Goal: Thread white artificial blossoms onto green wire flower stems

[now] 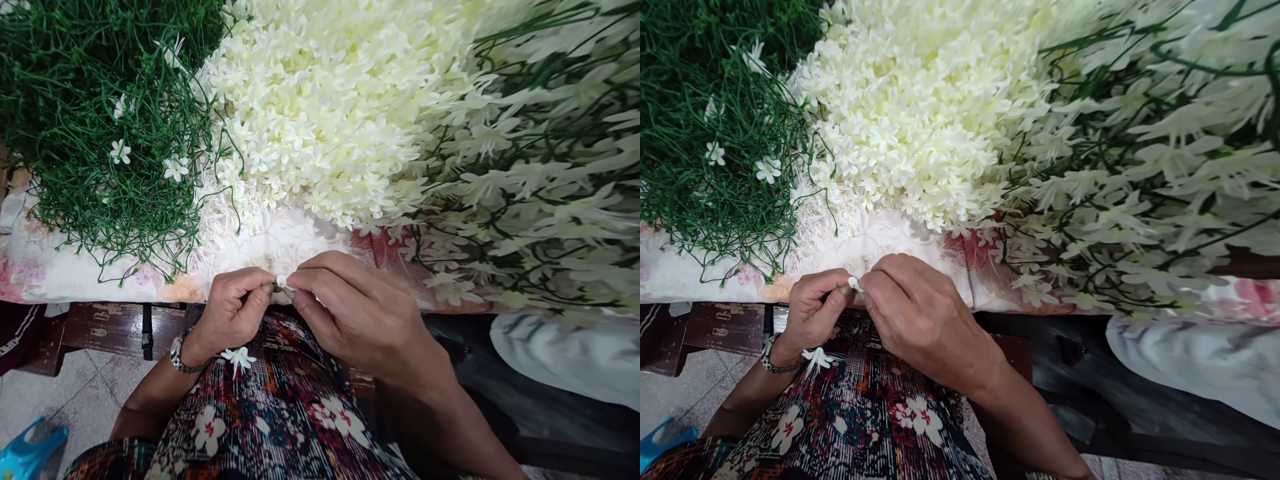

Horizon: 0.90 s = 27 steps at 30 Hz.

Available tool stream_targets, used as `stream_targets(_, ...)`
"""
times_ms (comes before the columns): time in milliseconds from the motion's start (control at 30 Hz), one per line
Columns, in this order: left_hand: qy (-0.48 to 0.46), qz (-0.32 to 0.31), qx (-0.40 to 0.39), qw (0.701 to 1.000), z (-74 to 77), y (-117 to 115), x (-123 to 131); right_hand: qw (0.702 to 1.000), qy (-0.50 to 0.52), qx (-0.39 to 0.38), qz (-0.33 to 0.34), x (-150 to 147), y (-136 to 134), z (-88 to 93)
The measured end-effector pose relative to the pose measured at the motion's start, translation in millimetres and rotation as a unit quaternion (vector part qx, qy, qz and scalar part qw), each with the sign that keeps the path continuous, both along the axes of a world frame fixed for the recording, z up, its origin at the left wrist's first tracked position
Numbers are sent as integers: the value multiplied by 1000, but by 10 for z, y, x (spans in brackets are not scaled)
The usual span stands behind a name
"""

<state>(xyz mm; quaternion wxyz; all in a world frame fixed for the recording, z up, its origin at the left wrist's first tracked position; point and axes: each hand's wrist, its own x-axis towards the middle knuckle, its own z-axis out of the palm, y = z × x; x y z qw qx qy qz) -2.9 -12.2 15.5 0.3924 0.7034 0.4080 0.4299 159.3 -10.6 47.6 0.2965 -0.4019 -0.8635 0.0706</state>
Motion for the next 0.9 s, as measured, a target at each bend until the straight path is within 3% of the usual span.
stream_targets(233,-35,10,-7,999,-85,4,11,999,39,-15,5,-55,18,-97)
stream_targets(633,-9,19,-8,1000,-129,21,29,997,74,-23,4,-136,23,-221)
stream_targets(900,-114,-6,-156,981,-186,2,-61,993,102,-64,14,-92,44,-125)
